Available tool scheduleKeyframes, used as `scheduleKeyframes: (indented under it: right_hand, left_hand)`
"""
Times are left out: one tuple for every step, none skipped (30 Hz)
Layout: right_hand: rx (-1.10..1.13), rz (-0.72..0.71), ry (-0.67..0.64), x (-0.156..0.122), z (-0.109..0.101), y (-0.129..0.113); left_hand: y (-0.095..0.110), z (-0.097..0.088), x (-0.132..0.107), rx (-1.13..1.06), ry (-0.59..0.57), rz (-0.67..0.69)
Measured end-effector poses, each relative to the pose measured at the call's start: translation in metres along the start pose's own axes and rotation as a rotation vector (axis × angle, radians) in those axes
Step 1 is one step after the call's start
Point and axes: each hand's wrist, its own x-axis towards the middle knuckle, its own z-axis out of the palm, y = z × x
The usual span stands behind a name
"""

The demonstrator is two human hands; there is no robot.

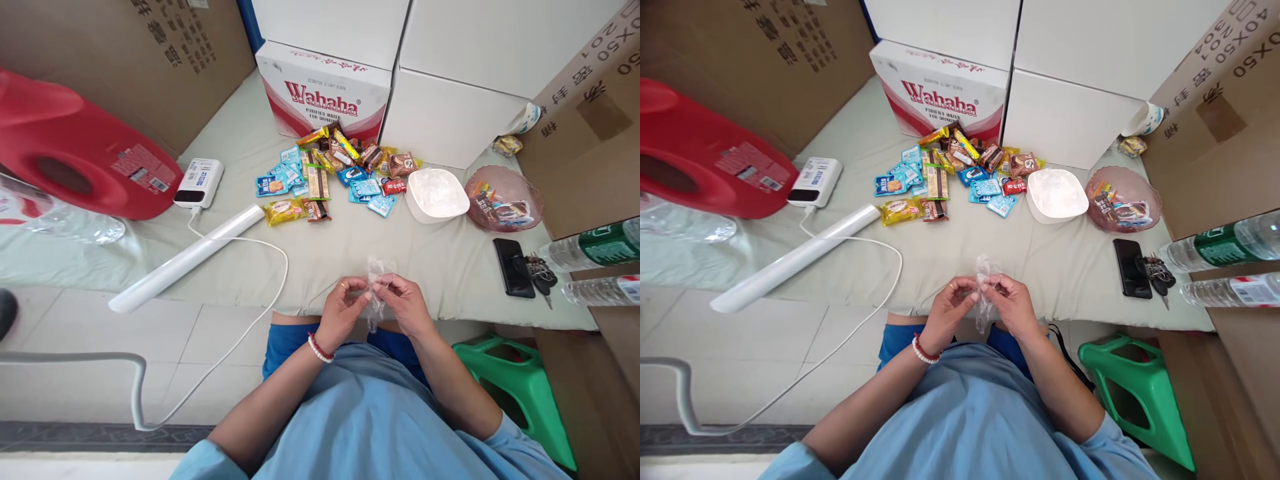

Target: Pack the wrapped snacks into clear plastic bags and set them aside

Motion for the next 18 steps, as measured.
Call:
scheduleKeyframes:
  right_hand:
    - [0.007, 0.006, 0.011, 0.0, -0.001, 0.0]
    - [0.018, 0.016, 0.024, 0.0, -0.003, -0.001]
    - [0.033, 0.03, 0.039, 0.001, -0.006, -0.002]
    - [0.053, 0.047, 0.052, 0.001, -0.01, -0.003]
    - [0.073, 0.064, 0.065, 0.001, -0.015, -0.004]
    - [0.091, 0.082, 0.078, 0.001, -0.02, -0.005]
    - [0.105, 0.099, 0.091, 0.001, -0.026, -0.006]
    - [0.113, 0.117, 0.1, 0.001, -0.032, -0.007]
    - [0.115, 0.132, 0.108, 0.0, -0.039, -0.008]
    - [0.114, 0.144, 0.116, 0.0, -0.046, -0.008]
    - [0.108, 0.151, 0.127, 0.0, -0.053, -0.009]
    - [0.097, 0.151, 0.139, 0.0, -0.059, -0.009]
    - [0.079, 0.141, 0.153, 0.0, -0.066, -0.008]
    - [0.055, 0.119, 0.167, 0.0, -0.071, -0.008]
    - [0.025, 0.091, 0.178, 0.0, -0.077, -0.008]
    - [-0.01, 0.062, 0.182, 0.0, -0.081, -0.008]
    - [-0.05, 0.032, 0.179, -0.001, -0.085, -0.008]
    - [-0.092, 0.003, 0.172, -0.002, -0.088, -0.009]
  left_hand:
    - [0.0, -0.001, 0.002, 0.036, -0.011, -0.003]
    - [0.001, -0.002, 0.003, 0.054, -0.017, -0.003]
    - [0.002, -0.003, 0.005, 0.047, -0.013, -0.006]
    - [0.005, -0.006, 0.007, 0.02, 0.0, -0.015]
    - [0.008, -0.01, 0.01, -0.021, 0.01, -0.034]
    - [0.012, -0.014, 0.013, -0.069, 0.014, -0.058]
    - [0.017, -0.02, 0.017, -0.118, 0.011, -0.088]
    - [0.022, -0.026, 0.021, -0.162, 0.007, -0.119]
    - [0.026, -0.033, 0.025, -0.197, 0.006, -0.147]
    - [0.031, -0.04, 0.03, -0.22, 0.01, -0.167]
    - [0.035, -0.047, 0.035, -0.233, 0.019, -0.178]
    - [0.038, -0.053, 0.04, -0.236, 0.036, -0.177]
    - [0.041, -0.058, 0.044, -0.228, 0.056, -0.167]
    - [0.043, -0.063, 0.048, -0.214, 0.077, -0.153]
    - [0.045, -0.066, 0.051, -0.199, 0.097, -0.138]
    - [0.046, -0.069, 0.054, -0.189, 0.114, -0.124]
    - [0.046, -0.07, 0.056, -0.184, 0.128, -0.112]
    - [0.047, -0.071, 0.058, -0.186, 0.141, -0.103]
